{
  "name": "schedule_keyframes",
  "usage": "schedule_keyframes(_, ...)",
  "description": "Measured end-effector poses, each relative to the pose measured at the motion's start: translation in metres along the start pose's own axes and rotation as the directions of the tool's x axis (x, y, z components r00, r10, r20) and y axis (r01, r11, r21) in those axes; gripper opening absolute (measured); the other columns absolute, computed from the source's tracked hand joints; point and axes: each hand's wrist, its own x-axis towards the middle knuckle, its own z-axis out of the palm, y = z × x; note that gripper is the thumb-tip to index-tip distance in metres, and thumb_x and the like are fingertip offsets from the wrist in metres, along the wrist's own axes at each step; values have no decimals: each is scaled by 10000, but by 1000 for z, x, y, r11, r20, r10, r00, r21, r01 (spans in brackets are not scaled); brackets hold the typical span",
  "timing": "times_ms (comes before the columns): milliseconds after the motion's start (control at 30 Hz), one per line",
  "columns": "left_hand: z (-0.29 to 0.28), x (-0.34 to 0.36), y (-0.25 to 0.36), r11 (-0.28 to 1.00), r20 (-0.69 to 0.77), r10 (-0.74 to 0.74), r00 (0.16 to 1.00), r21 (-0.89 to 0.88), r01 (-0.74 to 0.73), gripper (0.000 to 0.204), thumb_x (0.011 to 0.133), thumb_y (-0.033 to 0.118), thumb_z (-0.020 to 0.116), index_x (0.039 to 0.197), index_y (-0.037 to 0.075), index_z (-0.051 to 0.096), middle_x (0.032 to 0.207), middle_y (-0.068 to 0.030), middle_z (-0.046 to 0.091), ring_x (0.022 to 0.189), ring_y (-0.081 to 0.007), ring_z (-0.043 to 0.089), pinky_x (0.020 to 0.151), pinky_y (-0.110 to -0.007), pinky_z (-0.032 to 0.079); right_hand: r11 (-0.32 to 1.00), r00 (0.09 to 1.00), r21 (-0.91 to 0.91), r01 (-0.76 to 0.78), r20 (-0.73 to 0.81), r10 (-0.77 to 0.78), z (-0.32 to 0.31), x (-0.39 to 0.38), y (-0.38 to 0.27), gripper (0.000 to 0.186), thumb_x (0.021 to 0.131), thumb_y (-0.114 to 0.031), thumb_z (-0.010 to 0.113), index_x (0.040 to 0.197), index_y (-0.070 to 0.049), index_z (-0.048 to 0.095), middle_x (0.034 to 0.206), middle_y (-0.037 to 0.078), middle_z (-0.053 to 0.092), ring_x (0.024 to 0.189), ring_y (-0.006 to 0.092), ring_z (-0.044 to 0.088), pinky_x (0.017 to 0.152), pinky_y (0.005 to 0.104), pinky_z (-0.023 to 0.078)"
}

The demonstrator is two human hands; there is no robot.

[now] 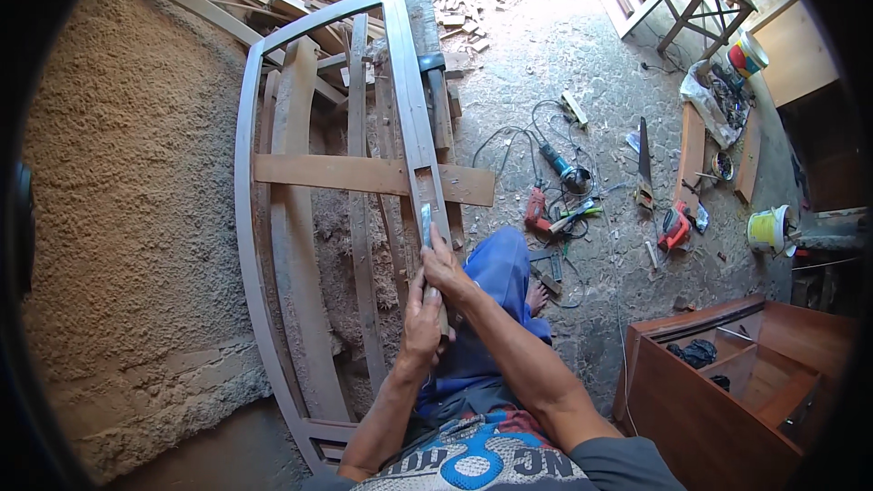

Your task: The person is carving a wooden frame using a chisel and a mallet. They repeatedly strike the chisel to remove wood shavings and shape the frame.

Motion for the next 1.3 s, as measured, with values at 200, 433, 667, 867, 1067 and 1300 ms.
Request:
schedule_keyframes(200, 0, 10, 0, 999, 34, 36, 999, -24, -35, 524, 1084, 248, 426, 1568, 106, 287, 740, -45, 566, 437, -106, 477, 371, -272, 427, 997, 992, 10, 73, -107, -72, 3, 5, 1, 698, 1005, -222, 487, 1631, -88, 210, 1224, 145, 627, 1019, 194, 589, 886, 316, 489)
schedule_keyframes(433, 5, 22, -1, 999, 2, 24, 1000, 29, -24, 559, 1074, 198, 417, 1586, 53, 245, 1022, -101, 539, 793, -163, 524, 651, -321, 469, 990, 999, 144, -2, 49, -5, -11, 2, -29, 735, 996, -210, 455, 1631, -31, 132, 1151, 178, 659, 984, 240, 633, 862, 357, 519)
schedule_keyframes(667, 9, 51, 21, 990, 74, 85, 994, 110, -93, 538, 1077, 163, 413, 1586, 65, 266, 1366, -151, 543, 1048, -199, 644, 730, -314, 581, 993, 991, 43, 111, -77, -108, 8, 21, 21, 718, 1010, -233, 463, 1626, -33, 150, 1537, 289, 434, 1405, 335, 471, 1141, 360, 369)
schedule_keyframes(867, 1, 21, -14, 983, -10, 162, 987, 89, -160, 473, 1087, 215, 412, 1537, 98, 327, 1126, -103, 584, 586, -120, 568, 437, -253, 469, 992, 998, 108, 59, -23, -57, 3, 2, -15, 693, 1011, -240, 471, 1623, -51, 206, 1552, 258, 429, 1386, 248, 454, 1103, 326, 385)
schedule_keyframes(1067, 3, 8, -1, 999, 4, -21, 1000, 25, 21, 511, 1082, 229, 414, 1567, 111, 301, 1143, -113, 603, 581, -124, 580, 409, -268, 474, 989, 995, 151, 0, 99, -16, -10, -9, -25, 692, 1020, -235, 467, 1621, -34, 187, 1569, 280, 398, 1460, 311, 398, 1183, 328, 309)
schedule_keyframes(1300, 1, 24, -4, 995, -4, 84, 996, -49, -84, 496, 1078, 186, 416, 1559, 112, 322, 1042, -84, 619, 550, -109, 554, 439, -266, 477, 995, 998, 99, -13, 63, 6, -4, 16, -17, 682, 1021, -251, 467, 1615, -30, 214, 1556, 279, 413, 1452, 321, 404, 1178, 348, 323)
